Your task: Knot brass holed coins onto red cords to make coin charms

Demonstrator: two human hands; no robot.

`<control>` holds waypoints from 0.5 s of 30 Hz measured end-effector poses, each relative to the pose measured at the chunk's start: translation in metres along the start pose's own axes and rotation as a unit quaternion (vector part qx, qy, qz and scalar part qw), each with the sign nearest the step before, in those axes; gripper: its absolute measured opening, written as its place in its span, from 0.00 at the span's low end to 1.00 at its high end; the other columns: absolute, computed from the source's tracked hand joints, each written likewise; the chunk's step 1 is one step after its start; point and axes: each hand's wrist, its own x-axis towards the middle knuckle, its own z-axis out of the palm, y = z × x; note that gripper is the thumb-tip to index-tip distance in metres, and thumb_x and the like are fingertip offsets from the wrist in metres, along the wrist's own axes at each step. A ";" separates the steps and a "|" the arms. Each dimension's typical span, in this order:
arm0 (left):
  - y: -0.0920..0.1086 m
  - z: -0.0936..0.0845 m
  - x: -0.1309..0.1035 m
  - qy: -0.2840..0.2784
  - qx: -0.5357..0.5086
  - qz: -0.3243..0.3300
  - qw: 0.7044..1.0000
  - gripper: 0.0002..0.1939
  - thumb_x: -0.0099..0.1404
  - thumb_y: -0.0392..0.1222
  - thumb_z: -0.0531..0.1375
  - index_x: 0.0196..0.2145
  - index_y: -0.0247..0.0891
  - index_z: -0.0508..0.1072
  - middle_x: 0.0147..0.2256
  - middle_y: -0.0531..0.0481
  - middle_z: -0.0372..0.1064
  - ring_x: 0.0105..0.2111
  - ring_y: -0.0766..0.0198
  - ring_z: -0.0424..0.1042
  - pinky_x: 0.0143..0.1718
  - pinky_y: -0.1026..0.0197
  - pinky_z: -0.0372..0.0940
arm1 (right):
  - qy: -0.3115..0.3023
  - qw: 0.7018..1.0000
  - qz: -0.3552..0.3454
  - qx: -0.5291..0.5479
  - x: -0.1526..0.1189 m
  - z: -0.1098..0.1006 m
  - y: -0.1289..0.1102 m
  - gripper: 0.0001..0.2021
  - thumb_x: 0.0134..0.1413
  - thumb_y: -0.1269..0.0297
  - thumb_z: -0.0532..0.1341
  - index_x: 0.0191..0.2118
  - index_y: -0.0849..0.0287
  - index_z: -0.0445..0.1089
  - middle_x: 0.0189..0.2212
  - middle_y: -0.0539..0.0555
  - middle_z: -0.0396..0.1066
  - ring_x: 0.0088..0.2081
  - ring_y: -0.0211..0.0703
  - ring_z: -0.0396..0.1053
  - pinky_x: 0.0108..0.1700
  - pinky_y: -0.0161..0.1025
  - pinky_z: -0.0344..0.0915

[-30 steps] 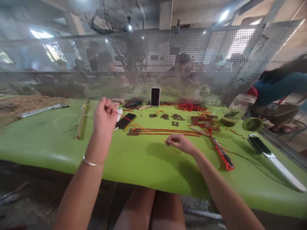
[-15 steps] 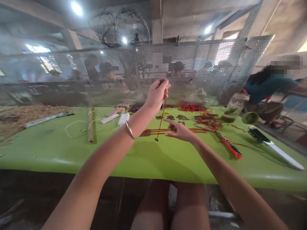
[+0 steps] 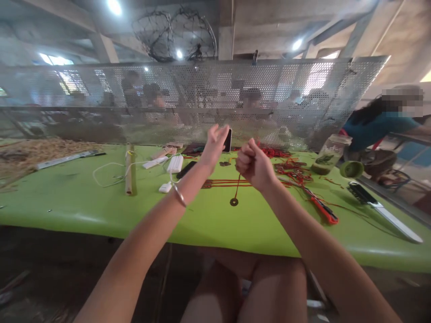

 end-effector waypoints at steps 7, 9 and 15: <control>-0.076 -0.003 -0.087 -0.194 -0.017 -0.064 0.979 0.33 0.57 0.57 0.63 0.54 0.38 0.59 0.53 0.36 0.62 0.47 0.53 0.69 0.47 0.50 0.64 | 0.113 0.987 -0.031 0.111 0.005 -0.014 -0.032 0.23 0.64 0.55 0.51 0.21 0.57 0.41 0.16 0.42 0.35 0.17 0.32 0.31 0.16 0.32 0.36; -0.081 0.008 -0.090 -0.228 -0.012 -0.051 0.972 0.32 0.57 0.53 0.64 0.55 0.41 0.58 0.51 0.39 0.63 0.46 0.56 0.69 0.49 0.52 0.63 | 0.128 0.985 -0.034 0.112 0.007 -0.016 -0.033 0.23 0.65 0.56 0.51 0.21 0.57 0.42 0.16 0.42 0.35 0.17 0.33 0.31 0.16 0.31 0.36; -0.075 0.029 -0.075 -0.237 0.086 0.016 0.968 0.23 0.59 0.46 0.63 0.49 0.38 0.62 0.42 0.46 0.66 0.38 0.63 0.68 0.45 0.56 0.63 | 0.167 0.980 -0.047 0.094 0.010 -0.022 -0.030 0.24 0.63 0.55 0.53 0.21 0.57 0.42 0.16 0.42 0.35 0.17 0.32 0.31 0.16 0.31 0.36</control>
